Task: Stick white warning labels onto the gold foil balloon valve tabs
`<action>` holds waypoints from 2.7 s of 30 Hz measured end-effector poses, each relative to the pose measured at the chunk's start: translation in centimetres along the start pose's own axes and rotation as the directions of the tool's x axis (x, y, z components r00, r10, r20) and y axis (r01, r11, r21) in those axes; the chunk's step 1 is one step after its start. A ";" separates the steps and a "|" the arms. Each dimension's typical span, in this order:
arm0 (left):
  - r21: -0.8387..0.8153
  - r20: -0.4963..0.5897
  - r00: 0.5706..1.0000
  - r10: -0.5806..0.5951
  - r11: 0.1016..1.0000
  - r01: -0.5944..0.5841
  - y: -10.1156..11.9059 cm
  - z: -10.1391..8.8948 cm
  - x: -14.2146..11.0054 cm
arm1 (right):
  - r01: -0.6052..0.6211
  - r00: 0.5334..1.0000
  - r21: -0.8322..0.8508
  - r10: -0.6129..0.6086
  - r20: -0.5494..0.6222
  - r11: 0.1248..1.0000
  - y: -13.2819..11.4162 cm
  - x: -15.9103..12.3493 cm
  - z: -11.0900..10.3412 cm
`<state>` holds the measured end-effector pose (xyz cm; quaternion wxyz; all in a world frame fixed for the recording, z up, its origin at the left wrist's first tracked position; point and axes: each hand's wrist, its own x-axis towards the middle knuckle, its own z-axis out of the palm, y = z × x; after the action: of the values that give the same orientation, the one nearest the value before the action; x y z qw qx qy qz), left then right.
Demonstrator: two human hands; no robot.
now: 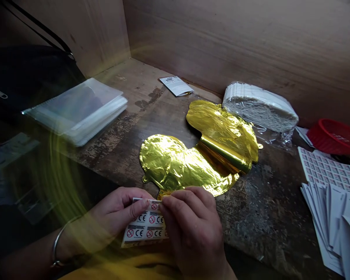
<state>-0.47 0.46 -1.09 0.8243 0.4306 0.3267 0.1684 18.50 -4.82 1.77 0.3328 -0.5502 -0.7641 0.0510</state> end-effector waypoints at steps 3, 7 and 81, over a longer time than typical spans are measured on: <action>-0.067 -0.003 1.000 0.003 0.998 -0.003 -0.4 0.1 0.1 | 0.067 0.998 -0.055 -0.068 -0.016 0.996 0.2 -0.4 -0.1; -0.145 0.004 1.000 -0.014 0.989 0.014 -0.6 0.2 0.1 | 0.145 0.989 -0.134 -0.147 -0.006 0.980 0.6 -1.0 0.0; 0.853 0.474 0.584 0.659 -0.179 -0.490 -4.1 -2.5 2.3 | -0.693 0.703 0.214 0.580 0.412 0.688 4.4 1.4 2.4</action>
<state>-0.53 0.89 -6.45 0.1596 0.9224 0.1748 0.3052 20.44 -1.21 -1.43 0.2616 -0.6990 -0.5414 0.3871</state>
